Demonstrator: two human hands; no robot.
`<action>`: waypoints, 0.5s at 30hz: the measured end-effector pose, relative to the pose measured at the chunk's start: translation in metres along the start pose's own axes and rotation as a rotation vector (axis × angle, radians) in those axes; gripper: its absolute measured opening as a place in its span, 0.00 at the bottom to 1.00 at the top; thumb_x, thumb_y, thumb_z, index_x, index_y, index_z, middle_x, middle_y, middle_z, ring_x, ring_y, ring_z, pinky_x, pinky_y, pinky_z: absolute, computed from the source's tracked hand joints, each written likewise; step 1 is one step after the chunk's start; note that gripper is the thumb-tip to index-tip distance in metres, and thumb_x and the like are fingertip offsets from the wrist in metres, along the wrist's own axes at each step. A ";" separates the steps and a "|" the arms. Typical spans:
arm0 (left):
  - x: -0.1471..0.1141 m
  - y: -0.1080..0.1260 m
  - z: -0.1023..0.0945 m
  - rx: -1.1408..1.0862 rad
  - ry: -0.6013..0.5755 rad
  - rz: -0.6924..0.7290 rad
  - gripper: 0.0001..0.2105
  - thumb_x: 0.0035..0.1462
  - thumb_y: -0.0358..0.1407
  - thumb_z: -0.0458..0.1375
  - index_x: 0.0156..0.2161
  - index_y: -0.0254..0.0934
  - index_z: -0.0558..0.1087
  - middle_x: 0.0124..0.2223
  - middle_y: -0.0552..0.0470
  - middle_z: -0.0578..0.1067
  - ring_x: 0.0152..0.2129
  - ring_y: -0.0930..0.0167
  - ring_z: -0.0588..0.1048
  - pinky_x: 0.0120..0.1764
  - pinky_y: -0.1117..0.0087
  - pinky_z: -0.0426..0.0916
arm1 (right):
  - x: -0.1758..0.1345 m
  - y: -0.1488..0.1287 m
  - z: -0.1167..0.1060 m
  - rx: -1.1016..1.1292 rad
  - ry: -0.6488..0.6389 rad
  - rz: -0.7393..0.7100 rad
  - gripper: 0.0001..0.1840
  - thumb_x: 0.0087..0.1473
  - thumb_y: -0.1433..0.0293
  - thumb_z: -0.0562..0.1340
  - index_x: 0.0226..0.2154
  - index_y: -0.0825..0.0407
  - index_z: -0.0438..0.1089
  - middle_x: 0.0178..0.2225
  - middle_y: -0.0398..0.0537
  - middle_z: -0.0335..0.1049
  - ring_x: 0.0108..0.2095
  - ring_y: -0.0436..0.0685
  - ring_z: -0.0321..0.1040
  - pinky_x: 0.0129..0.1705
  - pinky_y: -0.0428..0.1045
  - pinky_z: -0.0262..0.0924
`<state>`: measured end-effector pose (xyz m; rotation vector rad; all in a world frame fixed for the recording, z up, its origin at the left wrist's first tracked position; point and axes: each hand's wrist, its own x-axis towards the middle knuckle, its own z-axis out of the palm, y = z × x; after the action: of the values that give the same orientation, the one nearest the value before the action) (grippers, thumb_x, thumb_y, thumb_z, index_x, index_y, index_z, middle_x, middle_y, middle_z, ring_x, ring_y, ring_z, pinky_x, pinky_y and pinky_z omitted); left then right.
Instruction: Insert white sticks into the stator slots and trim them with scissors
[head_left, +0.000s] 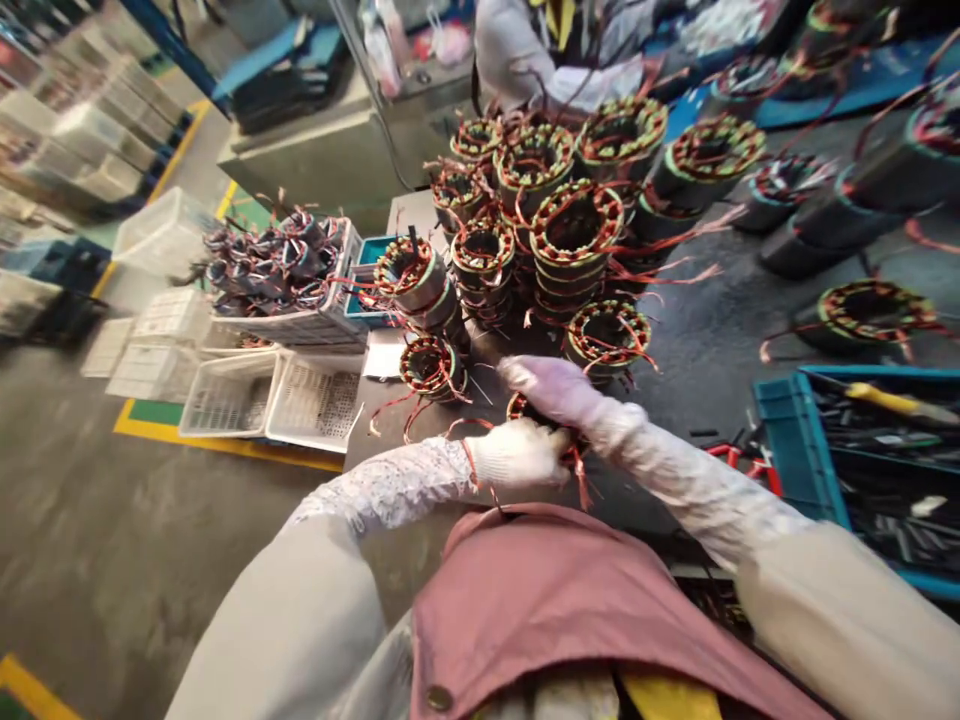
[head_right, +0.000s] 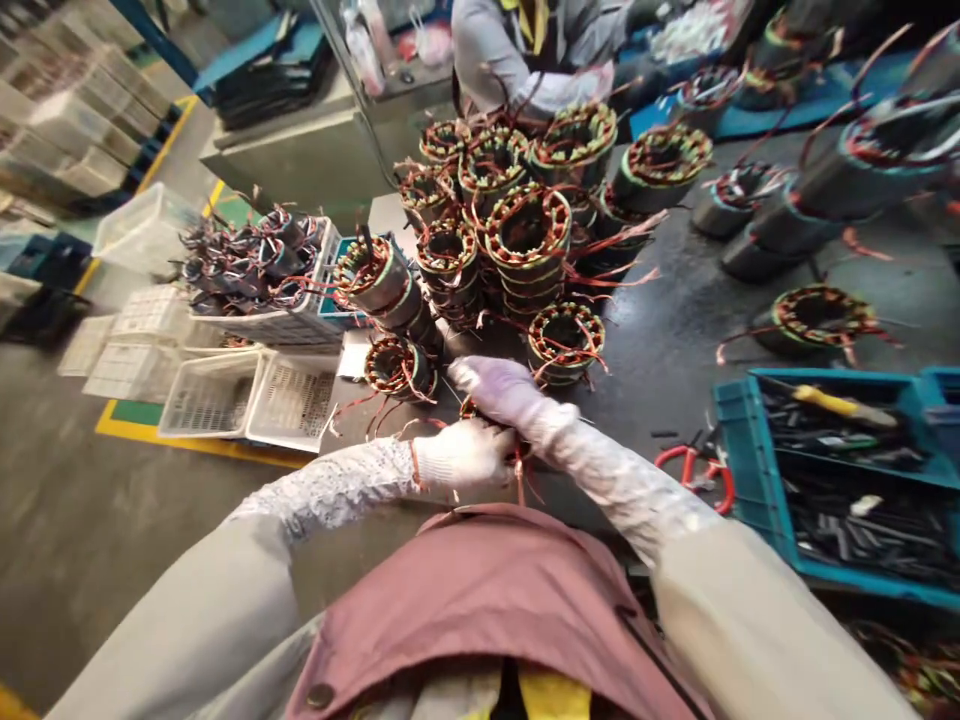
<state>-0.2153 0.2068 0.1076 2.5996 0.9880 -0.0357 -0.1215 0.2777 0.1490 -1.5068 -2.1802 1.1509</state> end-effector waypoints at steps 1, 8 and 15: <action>-0.005 -0.004 -0.008 -0.027 0.011 -0.007 0.16 0.58 0.43 0.53 0.43 0.34 0.74 0.34 0.45 0.74 0.27 0.67 0.73 0.28 0.68 0.67 | -0.008 0.003 -0.007 0.148 0.111 -0.034 0.15 0.58 0.60 0.56 0.38 0.50 0.75 0.41 0.50 0.77 0.44 0.59 0.72 0.50 0.57 0.63; -0.094 -0.046 -0.067 -0.082 0.201 -0.125 0.16 0.60 0.47 0.50 0.45 0.47 0.76 0.40 0.48 0.71 0.33 0.69 0.71 0.35 0.71 0.64 | -0.087 0.054 -0.031 0.530 0.695 0.058 0.16 0.56 0.54 0.57 0.31 0.45 0.75 0.32 0.43 0.76 0.35 0.56 0.73 0.43 0.58 0.68; -0.094 -0.122 -0.050 0.040 0.004 -0.588 0.15 0.56 0.42 0.53 0.43 0.38 0.75 0.39 0.44 0.74 0.35 0.64 0.73 0.37 0.67 0.64 | -0.090 0.078 0.005 -0.140 0.533 0.041 0.13 0.55 0.64 0.58 0.38 0.51 0.75 0.40 0.50 0.76 0.42 0.58 0.71 0.48 0.56 0.64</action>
<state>-0.3704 0.2479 0.1297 2.2478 1.7280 -0.1982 -0.0328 0.2083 0.1099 -1.6822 -1.8928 0.5238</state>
